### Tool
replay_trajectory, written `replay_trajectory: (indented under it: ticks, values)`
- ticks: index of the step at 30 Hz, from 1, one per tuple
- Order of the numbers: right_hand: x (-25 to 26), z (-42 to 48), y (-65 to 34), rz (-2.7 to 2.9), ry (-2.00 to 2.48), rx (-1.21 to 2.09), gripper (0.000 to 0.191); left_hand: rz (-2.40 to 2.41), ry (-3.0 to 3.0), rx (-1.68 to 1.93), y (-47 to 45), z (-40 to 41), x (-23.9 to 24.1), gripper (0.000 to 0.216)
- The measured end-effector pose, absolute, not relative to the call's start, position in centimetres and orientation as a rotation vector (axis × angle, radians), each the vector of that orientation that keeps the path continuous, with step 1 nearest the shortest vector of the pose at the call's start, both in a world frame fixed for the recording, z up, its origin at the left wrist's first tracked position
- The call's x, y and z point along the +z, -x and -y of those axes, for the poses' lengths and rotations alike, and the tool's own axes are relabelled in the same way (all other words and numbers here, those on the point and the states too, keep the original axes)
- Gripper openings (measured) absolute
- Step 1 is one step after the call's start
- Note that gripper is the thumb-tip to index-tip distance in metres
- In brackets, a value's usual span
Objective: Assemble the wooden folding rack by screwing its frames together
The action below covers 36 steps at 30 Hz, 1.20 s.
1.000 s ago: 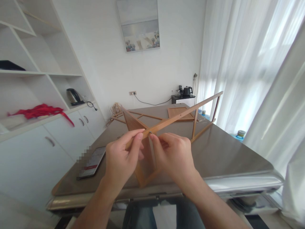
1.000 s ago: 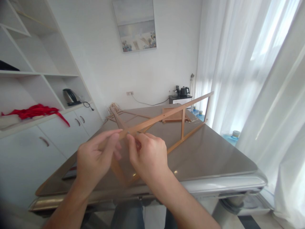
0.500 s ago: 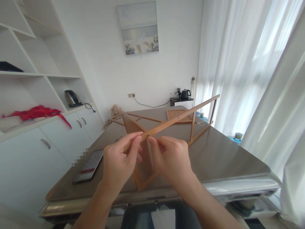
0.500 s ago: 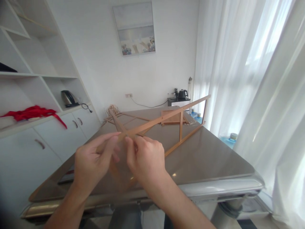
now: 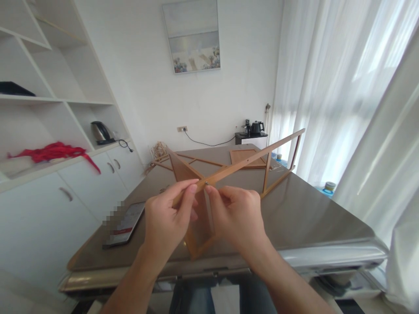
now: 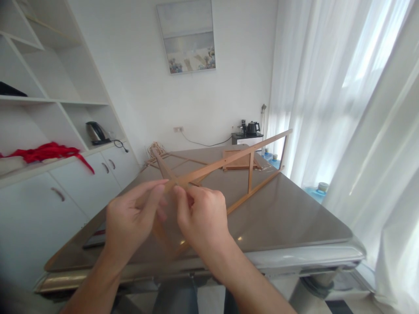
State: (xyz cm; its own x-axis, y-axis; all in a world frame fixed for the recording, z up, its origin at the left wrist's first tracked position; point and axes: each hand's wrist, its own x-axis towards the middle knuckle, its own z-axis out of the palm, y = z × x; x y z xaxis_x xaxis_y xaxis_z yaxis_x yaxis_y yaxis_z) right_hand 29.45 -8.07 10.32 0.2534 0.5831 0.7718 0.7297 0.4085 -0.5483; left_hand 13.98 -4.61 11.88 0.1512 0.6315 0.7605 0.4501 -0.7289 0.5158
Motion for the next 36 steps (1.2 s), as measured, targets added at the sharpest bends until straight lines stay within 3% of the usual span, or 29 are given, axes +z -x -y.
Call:
replay_trajectory:
  ticks: [36]
  values:
    - [10.56,8.27,-29.28,1.38,1.289,-0.101,0.049,-1.096,-2.257,1.635,-14.03,4.72,11.97,0.018]
